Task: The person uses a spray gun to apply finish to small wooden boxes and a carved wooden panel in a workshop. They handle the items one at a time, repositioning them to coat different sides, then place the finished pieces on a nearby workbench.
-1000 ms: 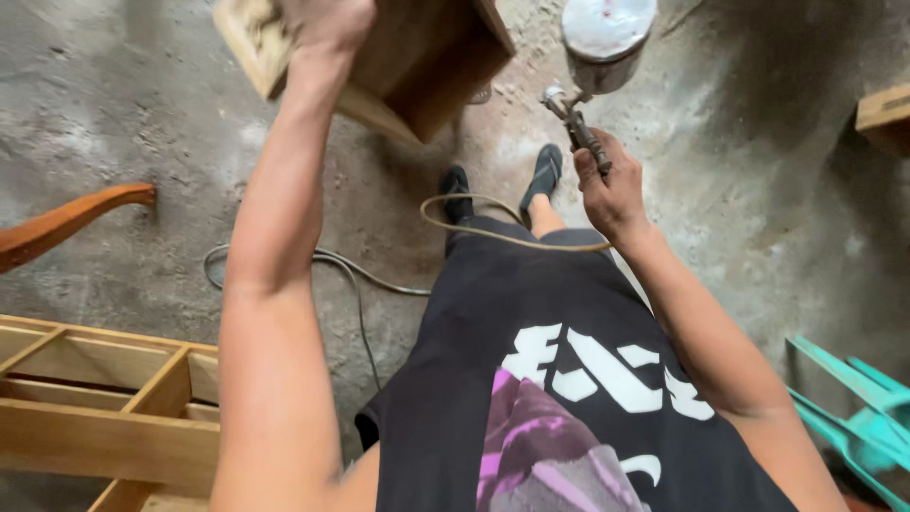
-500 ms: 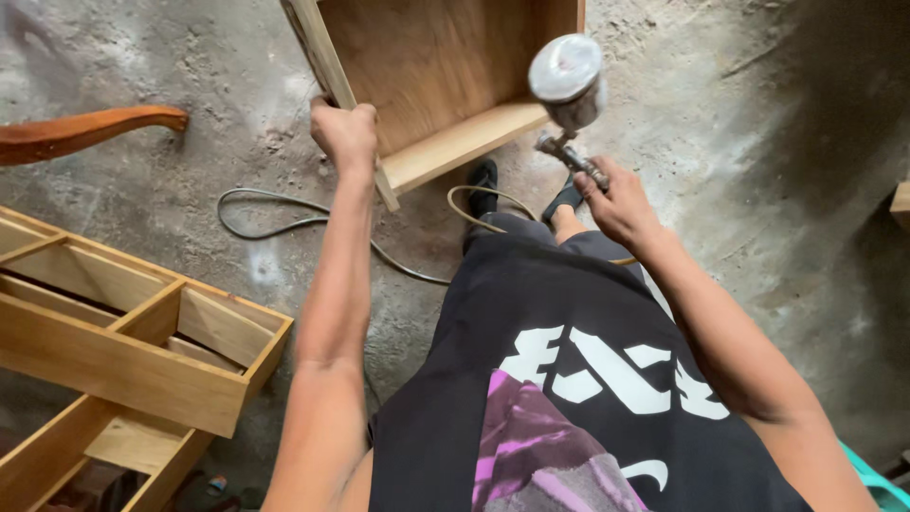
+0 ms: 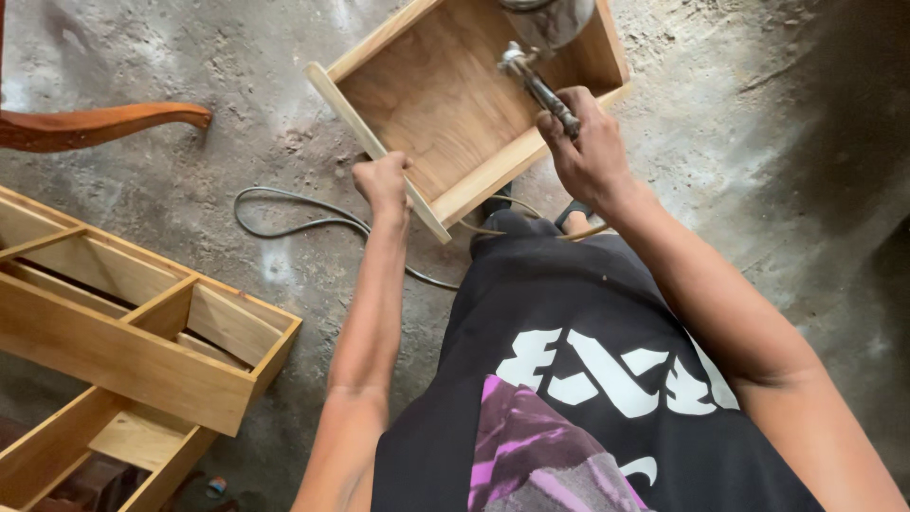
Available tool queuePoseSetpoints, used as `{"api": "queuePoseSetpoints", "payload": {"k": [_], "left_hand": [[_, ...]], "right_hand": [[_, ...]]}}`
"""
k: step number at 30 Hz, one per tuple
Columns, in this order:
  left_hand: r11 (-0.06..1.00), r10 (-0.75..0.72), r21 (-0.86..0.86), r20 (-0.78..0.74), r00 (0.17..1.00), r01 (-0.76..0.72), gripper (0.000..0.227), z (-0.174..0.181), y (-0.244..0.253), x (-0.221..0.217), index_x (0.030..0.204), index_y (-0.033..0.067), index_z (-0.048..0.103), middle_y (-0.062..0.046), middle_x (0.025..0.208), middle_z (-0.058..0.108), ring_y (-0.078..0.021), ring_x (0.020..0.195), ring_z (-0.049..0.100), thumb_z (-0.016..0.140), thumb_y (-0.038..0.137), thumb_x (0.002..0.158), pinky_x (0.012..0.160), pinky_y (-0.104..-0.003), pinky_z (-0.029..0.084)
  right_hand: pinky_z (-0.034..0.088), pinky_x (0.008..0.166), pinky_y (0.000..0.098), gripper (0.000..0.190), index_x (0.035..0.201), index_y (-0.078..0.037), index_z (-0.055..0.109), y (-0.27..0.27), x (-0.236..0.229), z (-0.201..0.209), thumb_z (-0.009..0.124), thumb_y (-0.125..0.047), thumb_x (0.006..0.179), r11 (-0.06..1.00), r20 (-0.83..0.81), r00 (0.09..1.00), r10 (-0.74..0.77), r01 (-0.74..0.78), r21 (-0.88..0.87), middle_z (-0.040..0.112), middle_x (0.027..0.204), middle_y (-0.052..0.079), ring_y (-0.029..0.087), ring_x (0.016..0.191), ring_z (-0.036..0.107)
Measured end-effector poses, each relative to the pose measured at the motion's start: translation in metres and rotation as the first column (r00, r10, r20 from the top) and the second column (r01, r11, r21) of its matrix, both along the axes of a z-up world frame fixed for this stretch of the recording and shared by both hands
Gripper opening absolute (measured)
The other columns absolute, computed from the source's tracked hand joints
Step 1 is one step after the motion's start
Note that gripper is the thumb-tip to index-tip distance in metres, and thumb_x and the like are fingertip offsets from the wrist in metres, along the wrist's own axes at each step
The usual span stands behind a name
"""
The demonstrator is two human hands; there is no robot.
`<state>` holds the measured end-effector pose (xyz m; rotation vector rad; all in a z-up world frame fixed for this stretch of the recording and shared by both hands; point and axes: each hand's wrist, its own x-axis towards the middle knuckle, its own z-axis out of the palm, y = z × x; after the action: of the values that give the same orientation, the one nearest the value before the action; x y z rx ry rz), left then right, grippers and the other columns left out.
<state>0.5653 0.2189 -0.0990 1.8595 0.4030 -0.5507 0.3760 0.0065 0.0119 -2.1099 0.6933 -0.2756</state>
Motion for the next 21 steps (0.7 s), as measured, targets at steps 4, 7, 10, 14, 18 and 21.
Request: {"api": "queuePoseSetpoints", "payload": {"k": [4,7,10,14,18,21], "left_hand": [[0.999,0.036,0.016,-0.010,0.999,-0.036,0.027,-0.017,0.006,-0.007,0.051,0.0011,0.046,-0.003,0.051,0.045,-0.0148,0.036,0.039,0.069,0.003,0.065,0.032,-0.040,0.027],[0.999,0.049,0.019,0.111,0.993,-0.052,0.032,-0.032,0.002,-0.003,0.052,0.0024,0.042,-0.002,0.054,0.047,-0.0133,0.041,0.041,0.072,0.001,0.061,0.035,-0.038,0.031],[0.995,0.103,-0.001,0.001,0.995,-0.103,0.031,-0.045,0.000,0.000,0.052,0.0024,0.041,-0.004,0.055,0.047,-0.0160,0.041,0.041,0.070,0.001,0.063,0.036,-0.038,0.028],[0.986,0.155,-0.031,-0.143,0.978,-0.161,0.021,-0.057,0.005,0.007,0.058,0.0010,0.048,-0.004,0.060,0.050,-0.0163,0.043,0.045,0.067,0.000,0.065,0.038,-0.039,0.029],[0.991,0.109,-0.039,-0.275,0.955,-0.125,0.021,-0.075,0.018,0.007,0.067,0.0037,0.046,-0.003,0.065,0.045,-0.0166,0.046,0.041,0.066,0.003,0.068,0.038,-0.039,0.024],[0.991,0.084,-0.071,-0.309,0.948,-0.111,0.011,-0.090,0.031,0.012,0.067,0.0017,0.054,-0.003,0.066,0.050,-0.0175,0.052,0.046,0.065,0.002,0.068,0.043,-0.037,0.030]], "right_hand": [[0.047,0.075,0.0481,0.043,0.120,-0.001,0.060,0.016,-0.023,0.003,0.056,-0.043,0.109,0.997,-0.120,0.993,0.009,0.000,0.072,0.061,0.090,0.022,0.039,0.083,0.061],[0.048,0.075,0.0461,0.041,0.116,-0.002,0.061,0.025,-0.041,0.004,0.058,-0.041,0.105,0.975,-0.132,0.978,0.164,-0.140,0.171,0.062,0.089,0.021,0.037,0.084,0.063],[0.050,0.075,0.0439,0.039,0.117,-0.001,0.062,0.027,-0.056,-0.002,0.059,-0.038,0.104,0.969,-0.077,0.978,0.193,-0.178,0.172,0.063,0.090,0.019,0.034,0.084,0.064],[0.047,0.064,0.0396,0.041,0.120,0.000,0.060,0.009,-0.077,-0.020,0.058,-0.039,0.107,0.982,-0.129,0.989,-0.075,0.096,0.160,0.062,0.080,0.015,0.025,0.072,0.060],[0.043,0.059,0.0334,0.047,0.107,-0.001,0.062,-0.017,-0.106,-0.040,0.056,-0.048,0.113,0.866,-0.164,0.877,-0.451,0.475,0.156,0.059,0.075,0.013,0.015,0.065,0.055],[0.042,0.057,0.0286,0.050,0.108,0.000,0.060,-0.033,-0.117,-0.040,0.055,-0.050,0.115,0.782,-0.094,0.809,-0.580,0.585,0.214,0.060,0.081,0.009,0.010,0.063,0.054]]}}
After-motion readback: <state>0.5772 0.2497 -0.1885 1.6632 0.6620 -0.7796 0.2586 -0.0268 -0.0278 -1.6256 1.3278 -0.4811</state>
